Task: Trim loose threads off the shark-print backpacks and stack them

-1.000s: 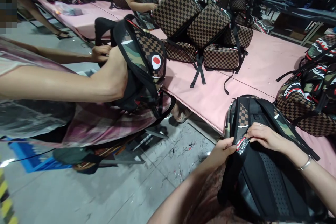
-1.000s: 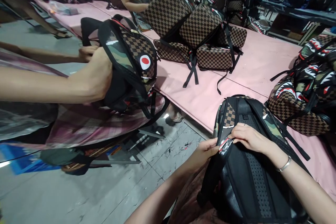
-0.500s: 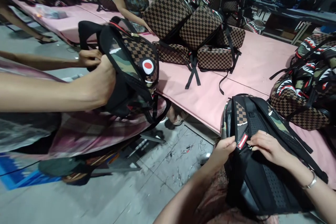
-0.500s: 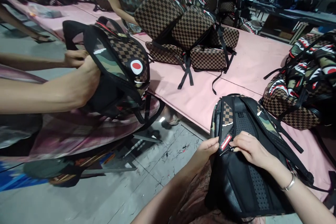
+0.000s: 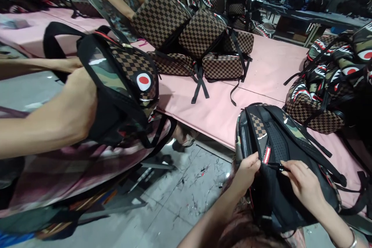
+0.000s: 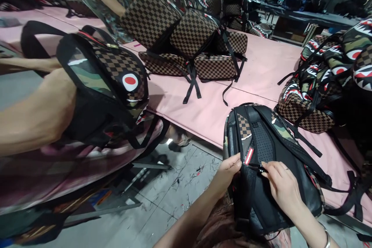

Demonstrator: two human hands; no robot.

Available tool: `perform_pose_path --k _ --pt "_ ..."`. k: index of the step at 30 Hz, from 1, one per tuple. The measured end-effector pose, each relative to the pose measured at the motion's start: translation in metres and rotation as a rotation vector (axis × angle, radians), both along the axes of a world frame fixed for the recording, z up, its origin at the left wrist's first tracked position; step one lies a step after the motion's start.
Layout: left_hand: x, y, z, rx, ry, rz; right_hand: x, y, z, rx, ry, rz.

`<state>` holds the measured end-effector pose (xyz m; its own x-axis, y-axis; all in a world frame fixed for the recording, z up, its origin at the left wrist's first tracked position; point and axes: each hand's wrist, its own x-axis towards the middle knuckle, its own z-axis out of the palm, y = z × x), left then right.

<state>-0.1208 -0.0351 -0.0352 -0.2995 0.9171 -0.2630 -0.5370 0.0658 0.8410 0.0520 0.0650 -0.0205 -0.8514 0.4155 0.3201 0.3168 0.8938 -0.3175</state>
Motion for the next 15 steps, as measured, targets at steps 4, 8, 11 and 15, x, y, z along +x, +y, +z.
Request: perform_pose_path --k 4,8,11,15 --pt "0.005 0.002 0.002 -0.025 0.002 -0.051 -0.002 -0.009 -0.004 0.072 0.01 -0.083" --pt "0.007 0.004 0.005 -0.019 -0.021 -0.079 -0.002 -0.015 -0.011 0.104 0.036 -0.134" --pt "0.008 0.005 0.006 -0.037 -0.025 -0.079 0.0 -0.017 -0.016 0.067 0.079 -0.16" --pt "0.008 0.003 0.007 -0.065 -0.085 -0.056 0.004 -0.016 -0.021 -0.058 0.146 -0.195"
